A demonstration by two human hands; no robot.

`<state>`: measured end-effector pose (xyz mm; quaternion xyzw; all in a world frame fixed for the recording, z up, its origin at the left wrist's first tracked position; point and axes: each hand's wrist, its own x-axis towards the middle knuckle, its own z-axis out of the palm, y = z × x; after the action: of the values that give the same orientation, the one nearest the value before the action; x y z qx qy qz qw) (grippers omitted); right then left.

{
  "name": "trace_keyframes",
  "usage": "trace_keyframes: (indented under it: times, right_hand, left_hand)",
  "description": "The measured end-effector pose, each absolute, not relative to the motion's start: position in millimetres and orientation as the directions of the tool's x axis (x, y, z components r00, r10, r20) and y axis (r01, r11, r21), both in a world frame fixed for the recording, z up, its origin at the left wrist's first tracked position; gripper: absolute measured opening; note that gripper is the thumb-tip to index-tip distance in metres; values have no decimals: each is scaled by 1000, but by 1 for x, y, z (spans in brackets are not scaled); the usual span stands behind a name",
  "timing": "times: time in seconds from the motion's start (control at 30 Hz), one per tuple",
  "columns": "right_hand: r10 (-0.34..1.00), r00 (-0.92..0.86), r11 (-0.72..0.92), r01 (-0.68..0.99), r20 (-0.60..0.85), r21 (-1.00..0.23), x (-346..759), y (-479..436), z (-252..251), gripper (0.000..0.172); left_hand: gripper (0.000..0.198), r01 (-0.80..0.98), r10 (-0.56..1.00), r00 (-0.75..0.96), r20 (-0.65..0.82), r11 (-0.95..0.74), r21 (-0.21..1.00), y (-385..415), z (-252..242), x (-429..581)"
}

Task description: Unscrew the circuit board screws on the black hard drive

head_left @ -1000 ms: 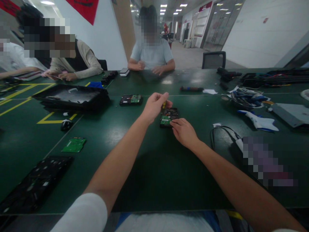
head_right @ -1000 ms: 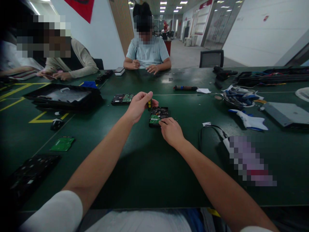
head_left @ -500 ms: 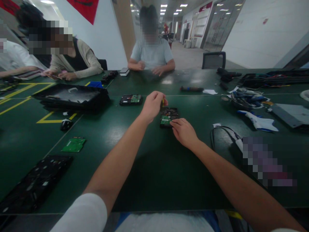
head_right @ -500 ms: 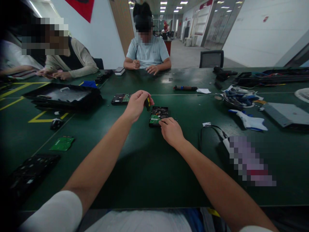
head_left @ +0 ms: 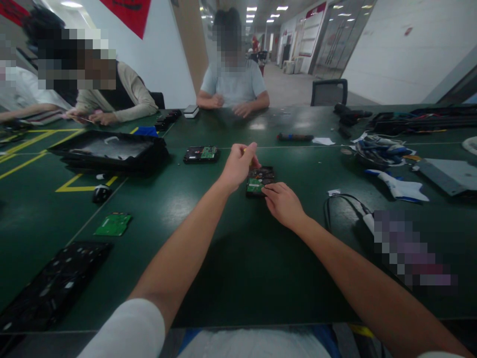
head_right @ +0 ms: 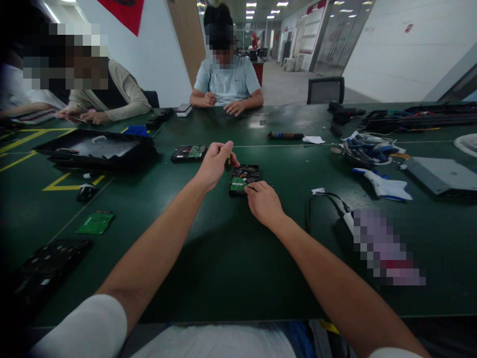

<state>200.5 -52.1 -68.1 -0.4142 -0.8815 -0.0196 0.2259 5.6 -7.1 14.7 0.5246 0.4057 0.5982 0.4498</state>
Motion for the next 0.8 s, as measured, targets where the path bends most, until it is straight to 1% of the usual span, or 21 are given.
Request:
trace_keyframes:
  times: [0.07,0.23,0.3,0.43,0.57,0.63,0.7,0.8]
  right_hand:
    - [723,-555,655,741,412,-151,200,-52,-67,36]
    - [727,-557,653,742,401,-153,200,-52,-66,36]
    - [725,-557,654,742,405,-151,200,-52,-67,36]
    - [720,-558,656,741,412,-143,200,-51,-68,36]
    - [717,-561,659,738,414,-143,200,-51,-69,35]
    - [716,-560,659,738,416,-142,200,-51,-69,35]
    - [717,-559,658,739,417,-142,200,-51,-68,35]
    - [714,-560,661,736,420,-142,200,-52,-68,36]
  left_hand:
    - [30,-79,957,-25,289,-290,954,-6,15,4]
    - [32,16,932,-86,353,-353,936,-5,19,-3]
    - [31,-18,940,-43,339,-340,940,-6,20,-4]
    - [25,-151,960,32,278,-271,951,-9,20,-1]
    - [24,-259,981,53,186,-166,952,-11,21,4]
    - [24,-293,985,48,164,-143,945,-11,22,6]
    - [23,-283,985,44,169,-150,947,-10,21,5]
    - [21,-163,973,-2,231,-228,960,-8,20,2]
